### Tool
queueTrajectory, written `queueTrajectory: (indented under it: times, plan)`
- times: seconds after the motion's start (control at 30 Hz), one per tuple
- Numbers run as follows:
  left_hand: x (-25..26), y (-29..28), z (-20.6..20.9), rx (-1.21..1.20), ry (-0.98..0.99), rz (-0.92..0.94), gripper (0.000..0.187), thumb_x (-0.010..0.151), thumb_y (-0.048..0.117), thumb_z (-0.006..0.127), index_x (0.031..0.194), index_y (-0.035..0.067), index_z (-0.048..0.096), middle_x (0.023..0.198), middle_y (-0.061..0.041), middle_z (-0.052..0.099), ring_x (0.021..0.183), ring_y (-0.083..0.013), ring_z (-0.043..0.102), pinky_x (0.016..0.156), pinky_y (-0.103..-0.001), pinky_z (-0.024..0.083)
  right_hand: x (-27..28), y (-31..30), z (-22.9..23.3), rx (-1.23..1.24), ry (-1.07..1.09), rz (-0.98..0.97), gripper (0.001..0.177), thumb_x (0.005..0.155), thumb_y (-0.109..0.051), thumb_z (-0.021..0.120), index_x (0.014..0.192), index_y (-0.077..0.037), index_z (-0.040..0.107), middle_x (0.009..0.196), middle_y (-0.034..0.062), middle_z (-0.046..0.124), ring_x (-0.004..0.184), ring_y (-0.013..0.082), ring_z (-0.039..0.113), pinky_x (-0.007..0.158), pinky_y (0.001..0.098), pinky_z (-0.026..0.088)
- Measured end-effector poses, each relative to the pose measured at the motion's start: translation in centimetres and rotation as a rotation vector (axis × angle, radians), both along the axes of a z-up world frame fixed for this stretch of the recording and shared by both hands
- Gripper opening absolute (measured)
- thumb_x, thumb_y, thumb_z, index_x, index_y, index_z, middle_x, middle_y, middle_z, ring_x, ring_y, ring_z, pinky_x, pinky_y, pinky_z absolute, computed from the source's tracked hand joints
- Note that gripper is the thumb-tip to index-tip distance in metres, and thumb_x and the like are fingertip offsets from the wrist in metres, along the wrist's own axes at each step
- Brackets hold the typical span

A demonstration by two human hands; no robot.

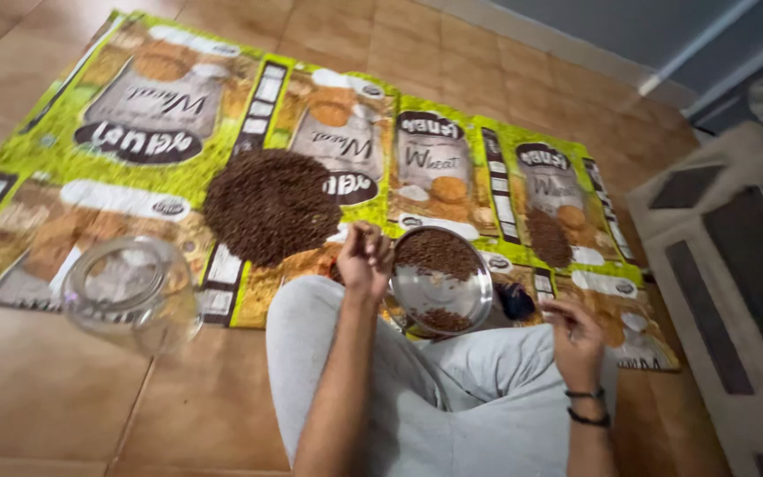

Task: The person sits on the floor and sorts small brown grains from a metal plate into a small red bowl using their hands. The grains are handled individually or in small handfuls and placed into the bowl.

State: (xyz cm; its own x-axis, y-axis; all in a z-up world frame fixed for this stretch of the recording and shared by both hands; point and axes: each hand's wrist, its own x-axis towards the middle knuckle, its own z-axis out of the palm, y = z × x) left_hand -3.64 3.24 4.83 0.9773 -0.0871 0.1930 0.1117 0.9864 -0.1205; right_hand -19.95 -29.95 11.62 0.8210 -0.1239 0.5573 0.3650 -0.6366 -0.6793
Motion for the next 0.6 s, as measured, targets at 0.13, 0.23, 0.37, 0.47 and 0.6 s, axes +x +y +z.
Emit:
queueTrajectory:
  times: [0.13, 0.23, 0.37, 0.47, 0.6]
  plan:
    - [-4.3, -0.2, 3.8, -0.134, -0.045, -0.077, 0.038, 0.115, 0.035, 0.036, 0.095, 0.010, 0.054, 0.065, 0.002, 0.035, 0.051, -0.0088, 0.028, 0.046, -0.024, 0.025, -6.2, -1.5, 2.3, 0.220, -0.104, -0.064, 0.018, 0.100, 0.012, 0.055, 0.110, 0.005, 0.068, 0.112, 0.0114, 0.069, 0.100, 0.0174, 0.069, 0.084, 0.0279, 0.057]
    - [-8.6, -1.3, 7.3, -0.106, -0.052, -0.070, 0.038, 0.115, 0.035, 0.034, 0.094, 0.010, 0.053, 0.063, 0.003, 0.034, 0.050, -0.0083, 0.026, 0.045, -0.024, 0.025, -8.7, -2.8, 3.4, 0.278, -0.115, -0.144, 0.012, 0.104, 0.010, 0.057, 0.108, 0.004, 0.067, 0.108, 0.0113, 0.069, 0.096, 0.0168, 0.069, 0.082, 0.0276, 0.057]
    - [-11.7, -1.9, 10.9, -0.061, -0.086, -0.124, 0.039, 0.114, 0.037, 0.032, 0.094, 0.010, 0.051, 0.062, 0.003, 0.033, 0.050, -0.0084, 0.025, 0.046, -0.024, 0.024, -8.5, -3.2, 3.9, 0.322, -0.147, -0.156, 0.007, 0.106, 0.008, 0.060, 0.105, 0.004, 0.067, 0.108, 0.0115, 0.070, 0.093, 0.0153, 0.069, 0.084, 0.0272, 0.057]
    - [-11.6, -2.1, 12.0, -0.014, -0.098, -0.044, 0.039, 0.116, 0.037, 0.032, 0.094, 0.010, 0.051, 0.063, 0.003, 0.033, 0.051, -0.0092, 0.025, 0.047, -0.025, 0.024, -6.2, -1.6, 3.3, 0.301, -0.109, -0.109, 0.010, 0.103, 0.008, 0.060, 0.107, 0.003, 0.068, 0.112, 0.0102, 0.068, 0.095, 0.0152, 0.069, 0.082, 0.0269, 0.057]
    - [-8.3, -2.5, 11.0, 0.169, -0.077, 0.029, 0.037, 0.116, 0.032, 0.033, 0.094, 0.009, 0.053, 0.061, 0.002, 0.035, 0.050, -0.0086, 0.026, 0.046, -0.026, 0.023, -2.2, 0.4, 2.4, 0.189, 0.054, 0.066, 0.016, 0.099, 0.007, 0.058, 0.105, 0.001, 0.071, 0.108, 0.0091, 0.070, 0.094, 0.0149, 0.069, 0.079, 0.0256, 0.057]
